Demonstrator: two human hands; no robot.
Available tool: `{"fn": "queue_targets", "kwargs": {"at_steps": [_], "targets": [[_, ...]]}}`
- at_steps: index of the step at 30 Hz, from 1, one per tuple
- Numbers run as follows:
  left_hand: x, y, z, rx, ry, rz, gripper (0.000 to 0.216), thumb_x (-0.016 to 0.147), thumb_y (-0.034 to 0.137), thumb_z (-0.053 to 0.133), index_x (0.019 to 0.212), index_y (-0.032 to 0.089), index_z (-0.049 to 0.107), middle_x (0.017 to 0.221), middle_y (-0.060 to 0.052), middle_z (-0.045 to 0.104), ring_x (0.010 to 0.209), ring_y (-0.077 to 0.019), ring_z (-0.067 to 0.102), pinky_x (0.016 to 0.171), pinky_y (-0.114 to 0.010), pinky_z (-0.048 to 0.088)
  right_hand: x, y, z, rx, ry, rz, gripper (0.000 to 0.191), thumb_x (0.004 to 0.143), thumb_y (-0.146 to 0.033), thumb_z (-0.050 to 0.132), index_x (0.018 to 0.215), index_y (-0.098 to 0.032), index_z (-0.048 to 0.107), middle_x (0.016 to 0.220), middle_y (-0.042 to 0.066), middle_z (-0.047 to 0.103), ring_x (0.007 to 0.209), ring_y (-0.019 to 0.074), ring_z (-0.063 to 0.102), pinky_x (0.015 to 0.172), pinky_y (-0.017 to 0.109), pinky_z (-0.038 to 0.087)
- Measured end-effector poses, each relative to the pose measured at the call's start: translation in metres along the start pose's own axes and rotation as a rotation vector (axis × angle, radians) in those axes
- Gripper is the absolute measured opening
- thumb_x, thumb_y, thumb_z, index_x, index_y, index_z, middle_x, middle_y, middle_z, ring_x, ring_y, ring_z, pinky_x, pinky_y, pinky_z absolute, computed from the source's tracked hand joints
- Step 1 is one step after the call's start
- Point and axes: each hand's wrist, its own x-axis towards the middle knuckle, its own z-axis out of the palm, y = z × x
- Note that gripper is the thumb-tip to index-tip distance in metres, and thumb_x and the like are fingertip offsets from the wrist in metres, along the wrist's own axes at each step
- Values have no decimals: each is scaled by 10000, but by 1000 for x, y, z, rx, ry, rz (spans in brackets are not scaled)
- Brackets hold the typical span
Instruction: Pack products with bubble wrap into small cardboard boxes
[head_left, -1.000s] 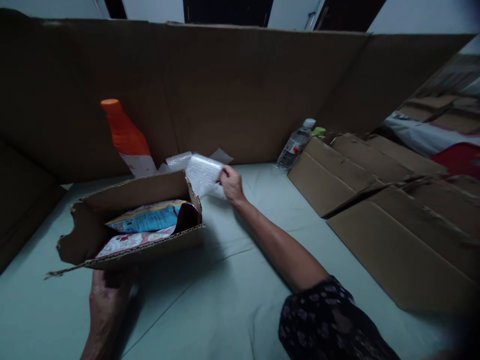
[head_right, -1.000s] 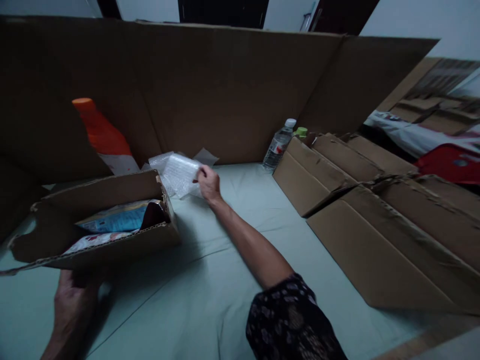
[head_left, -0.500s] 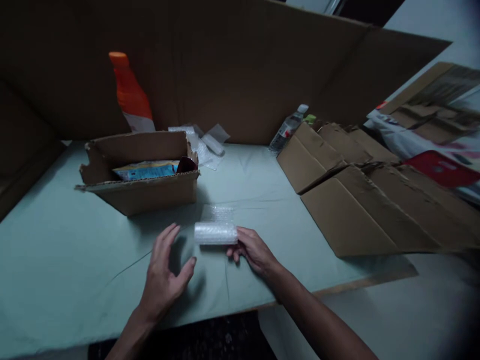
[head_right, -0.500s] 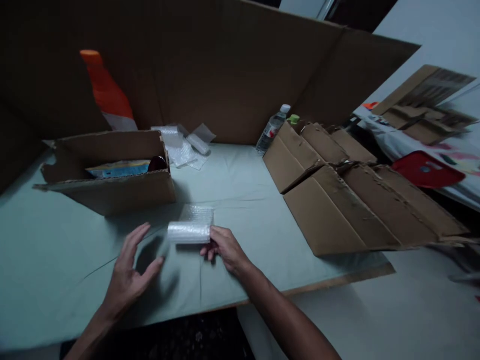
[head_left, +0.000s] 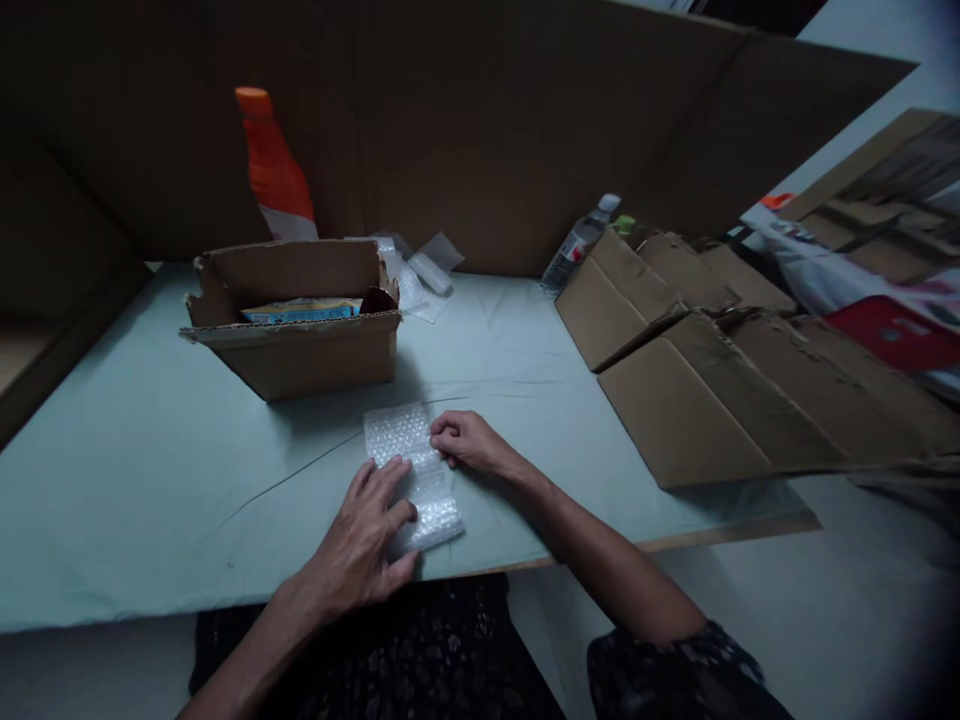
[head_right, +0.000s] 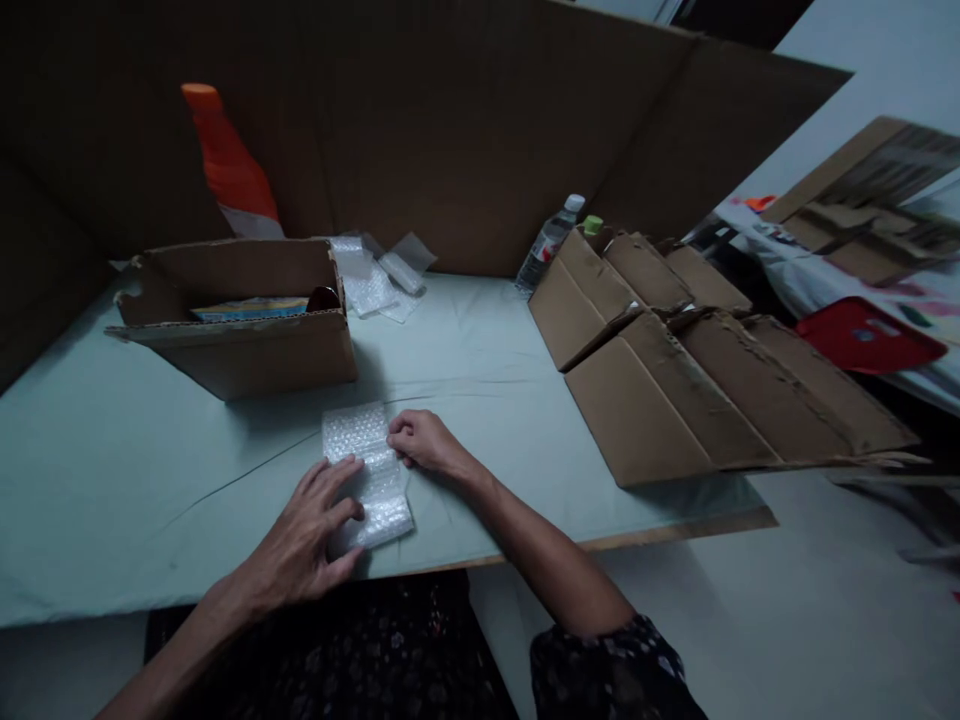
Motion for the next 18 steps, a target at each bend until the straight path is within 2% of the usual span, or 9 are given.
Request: {"fn": "queue_targets", "kwargs": {"at_steps": [1,4,6,9,11,14,16,18], "targets": [[-3,3,2,4,-8,1,222,788,207,642,1003,199,584,1484,-187,458,1435,-359,372,1174,-641,295,3,-1,4,-24,5,-24,84,813,-238,608,806,-155,624,563,-37,578,458,92,521,456,196,377],[-8,13,11,40,-11,24,217,817,86,566,1001,200,556,1322,-125,609,1364,-307,465,1180,-605,323,6,-5,13,-132,52,-104,160,802,-254,653,682,-155,620,535,-42,542,501,89,478,516,210,318],[-8,16,15,79,21,55,233,836,35,516,1004,193,550,1179,-95,658,1282,-281,526,1163,-580,363,6,-9,14,-204,116,-147,183,771,-244,686,629,-155,612,534,-45,517,537,92,443,547,227,275],[-6,12,13,129,127,86,322,858,-20,437,1084,176,556,1038,-81,642,1077,-220,595,1112,-523,435,8,-13,6,-285,262,-186,188,794,-225,625,618,-161,607,570,-36,520,587,108,434,587,245,258],[-3,7,5,162,161,93,460,858,-45,406,1245,171,529,1020,-78,614,991,-197,589,1085,-515,455,12,-13,-4,-319,366,-187,209,830,-255,575,648,-161,619,610,-21,550,613,120,455,604,245,275],[-2,6,-8,163,145,124,621,849,-33,430,1423,202,439,999,-78,585,927,-210,557,943,-493,527,21,-8,-21,-359,483,-165,226,847,-291,545,681,-163,629,644,-7,579,631,133,482,619,242,305],[-3,13,-14,74,99,185,630,824,-3,480,1419,203,459,989,-86,579,882,-215,531,828,-441,545,27,-4,-28,-389,536,-144,223,848,-290,535,689,-167,633,654,0,591,643,141,492,624,243,314],[-4,23,-16,-35,76,246,618,782,10,515,1377,176,501,976,-92,572,872,-215,517,805,-423,535,31,1,-30,-419,569,-122,220,848,-285,534,691,-172,638,661,7,604,650,148,499,626,247,316]]}}
